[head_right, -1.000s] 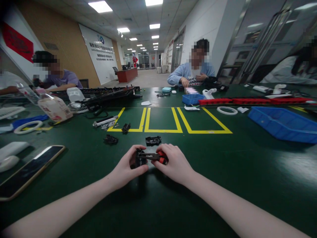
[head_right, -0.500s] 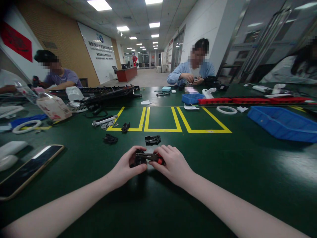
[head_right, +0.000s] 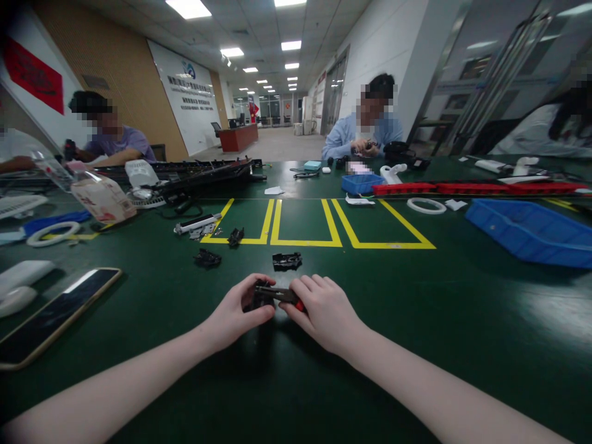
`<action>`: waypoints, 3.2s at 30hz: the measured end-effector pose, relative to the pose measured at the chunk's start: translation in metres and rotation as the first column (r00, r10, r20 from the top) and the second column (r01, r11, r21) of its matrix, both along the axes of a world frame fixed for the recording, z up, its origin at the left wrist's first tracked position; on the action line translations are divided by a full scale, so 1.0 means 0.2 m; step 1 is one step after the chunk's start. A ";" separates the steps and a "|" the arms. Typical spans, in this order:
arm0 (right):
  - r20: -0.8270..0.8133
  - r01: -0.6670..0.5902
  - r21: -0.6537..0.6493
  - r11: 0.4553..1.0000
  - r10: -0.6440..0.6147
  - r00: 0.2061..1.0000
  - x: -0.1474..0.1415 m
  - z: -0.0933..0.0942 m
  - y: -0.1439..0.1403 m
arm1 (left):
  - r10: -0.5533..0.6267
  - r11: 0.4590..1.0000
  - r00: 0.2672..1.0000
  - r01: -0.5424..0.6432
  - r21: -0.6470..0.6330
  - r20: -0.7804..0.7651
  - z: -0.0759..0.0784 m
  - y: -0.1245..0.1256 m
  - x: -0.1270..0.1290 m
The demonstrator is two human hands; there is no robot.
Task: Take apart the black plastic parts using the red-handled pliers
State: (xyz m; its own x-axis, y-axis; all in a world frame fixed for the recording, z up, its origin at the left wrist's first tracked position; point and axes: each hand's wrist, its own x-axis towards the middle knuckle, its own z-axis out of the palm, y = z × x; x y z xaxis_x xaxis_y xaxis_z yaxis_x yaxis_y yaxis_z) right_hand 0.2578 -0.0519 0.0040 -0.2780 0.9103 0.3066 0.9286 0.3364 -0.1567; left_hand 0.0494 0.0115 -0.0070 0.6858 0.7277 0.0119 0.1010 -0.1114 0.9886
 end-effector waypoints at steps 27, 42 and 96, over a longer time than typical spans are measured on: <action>-0.145 -0.007 -0.073 0.997 -0.004 0.989 0.00 0.02 0.00 | 0.009 0.999 1.000 -0.009 0.037 -0.013 0.03 -0.02 0.00; -0.214 -0.023 -0.134 0.991 -0.006 0.977 0.00 0.02 0.00 | 0.020 0.999 0.996 -0.017 -0.035 0.087 0.03 -0.02 -0.01; -0.195 -0.038 -0.168 0.985 0.005 0.981 -0.01 0.03 -0.01 | -0.005 0.998 1.000 0.005 0.067 0.001 0.03 -0.01 -0.02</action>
